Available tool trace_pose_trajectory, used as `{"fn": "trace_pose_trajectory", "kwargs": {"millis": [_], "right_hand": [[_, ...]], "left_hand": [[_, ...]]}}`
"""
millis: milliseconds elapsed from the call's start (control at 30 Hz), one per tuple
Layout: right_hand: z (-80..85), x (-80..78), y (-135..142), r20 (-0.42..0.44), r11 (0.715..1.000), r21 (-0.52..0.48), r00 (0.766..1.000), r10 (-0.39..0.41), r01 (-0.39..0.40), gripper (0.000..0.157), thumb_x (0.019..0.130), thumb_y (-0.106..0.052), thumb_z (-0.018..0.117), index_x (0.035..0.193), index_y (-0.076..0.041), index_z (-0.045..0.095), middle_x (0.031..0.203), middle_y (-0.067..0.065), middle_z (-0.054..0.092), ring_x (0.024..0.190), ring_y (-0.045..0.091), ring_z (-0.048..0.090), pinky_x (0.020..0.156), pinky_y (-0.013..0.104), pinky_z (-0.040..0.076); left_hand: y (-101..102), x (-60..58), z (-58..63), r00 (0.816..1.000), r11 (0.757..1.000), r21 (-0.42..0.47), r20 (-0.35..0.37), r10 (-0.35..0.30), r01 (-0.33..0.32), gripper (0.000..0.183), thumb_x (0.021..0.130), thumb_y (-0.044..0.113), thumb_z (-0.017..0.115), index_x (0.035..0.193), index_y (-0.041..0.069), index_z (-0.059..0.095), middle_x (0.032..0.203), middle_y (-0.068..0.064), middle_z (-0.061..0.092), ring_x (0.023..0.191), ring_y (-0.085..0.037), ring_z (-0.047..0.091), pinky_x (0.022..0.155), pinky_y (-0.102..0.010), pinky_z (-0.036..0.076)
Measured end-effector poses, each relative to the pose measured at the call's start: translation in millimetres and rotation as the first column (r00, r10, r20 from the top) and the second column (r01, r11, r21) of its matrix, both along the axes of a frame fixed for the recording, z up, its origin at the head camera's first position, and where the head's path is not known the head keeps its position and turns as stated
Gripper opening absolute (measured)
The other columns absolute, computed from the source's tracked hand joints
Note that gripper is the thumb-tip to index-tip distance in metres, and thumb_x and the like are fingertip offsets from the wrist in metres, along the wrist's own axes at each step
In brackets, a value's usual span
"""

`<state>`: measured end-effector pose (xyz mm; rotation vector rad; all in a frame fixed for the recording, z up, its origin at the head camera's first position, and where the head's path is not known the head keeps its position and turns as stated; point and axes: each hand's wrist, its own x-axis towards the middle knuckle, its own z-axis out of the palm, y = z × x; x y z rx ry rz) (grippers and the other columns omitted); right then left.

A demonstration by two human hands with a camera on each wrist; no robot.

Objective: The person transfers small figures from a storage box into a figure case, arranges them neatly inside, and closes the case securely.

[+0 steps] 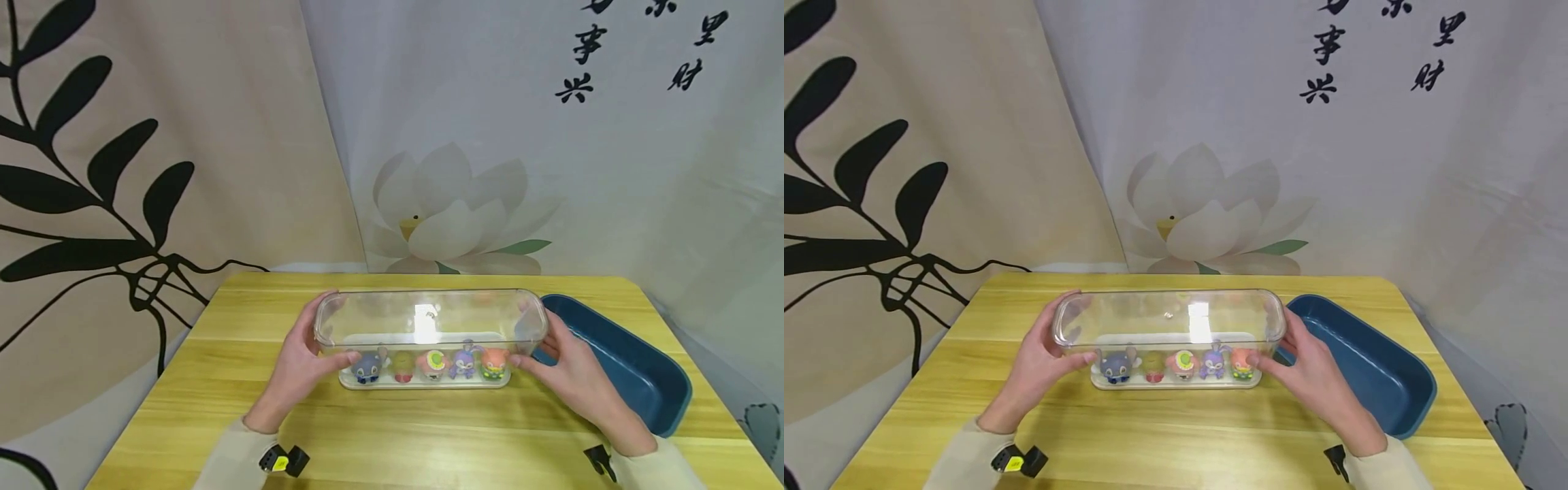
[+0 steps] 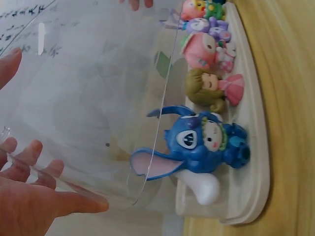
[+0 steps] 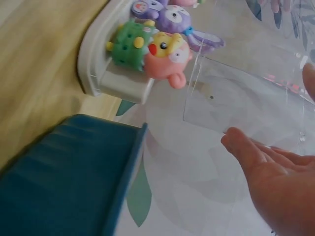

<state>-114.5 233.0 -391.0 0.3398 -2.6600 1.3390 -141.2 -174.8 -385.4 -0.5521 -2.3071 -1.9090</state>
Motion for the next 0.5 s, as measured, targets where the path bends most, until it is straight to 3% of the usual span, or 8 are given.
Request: {"fn": "trace_pose_trajectory", "kwargs": {"millis": [200, 333, 500], "right_hand": [[-9.6, -1.6, -0.5, -0.006, 1.000, -0.013, 1.000, 0.016, -0.016, 0.088, 0.093, -0.023, 0.081, 0.163, -0.009, 0.029, 0.148, 0.027, 0.051, 0.128, 0.046, 0.059, 0.100, 0.057, 0.053], [-15.0, -4.8, -0.3, -0.009, 1.000, 0.000, 1.000, 0.021, -0.021, 0.088, 0.094, -0.024, 0.080, 0.163, -0.010, 0.028, 0.148, 0.029, 0.051, 0.127, 0.047, 0.059, 0.099, 0.059, 0.054], [-20.5, -8.7, -1.2, 0.004, 1.000, 0.000, 1.000, 0.028, -0.028, 0.087, 0.094, -0.026, 0.079, 0.163, -0.008, 0.029, 0.147, 0.031, 0.052, 0.127, 0.047, 0.059, 0.098, 0.057, 0.055]], "left_hand": [[-0.3, -2.7, -7.6, 1.000, 0.999, -0.043, 0.006, 0.009, -0.009, 0.094, 0.079, 0.002, 0.087, 0.158, 0.015, 0.038, 0.154, -0.011, 0.044, 0.136, -0.040, 0.048, 0.111, -0.058, 0.046], [-0.3, -6.1, -11.3, 1.000, 0.998, -0.060, 0.023, 0.020, -0.019, 0.092, 0.079, 0.005, 0.087, 0.157, 0.019, 0.039, 0.153, -0.010, 0.045, 0.134, -0.039, 0.049, 0.108, -0.060, 0.047], [-0.6, -9.2, -15.2, 0.999, 0.999, -0.052, 0.041, 0.015, -0.013, 0.092, 0.080, 0.006, 0.086, 0.157, 0.018, 0.039, 0.153, -0.017, 0.044, 0.135, -0.046, 0.046, 0.110, -0.062, 0.045]]}}
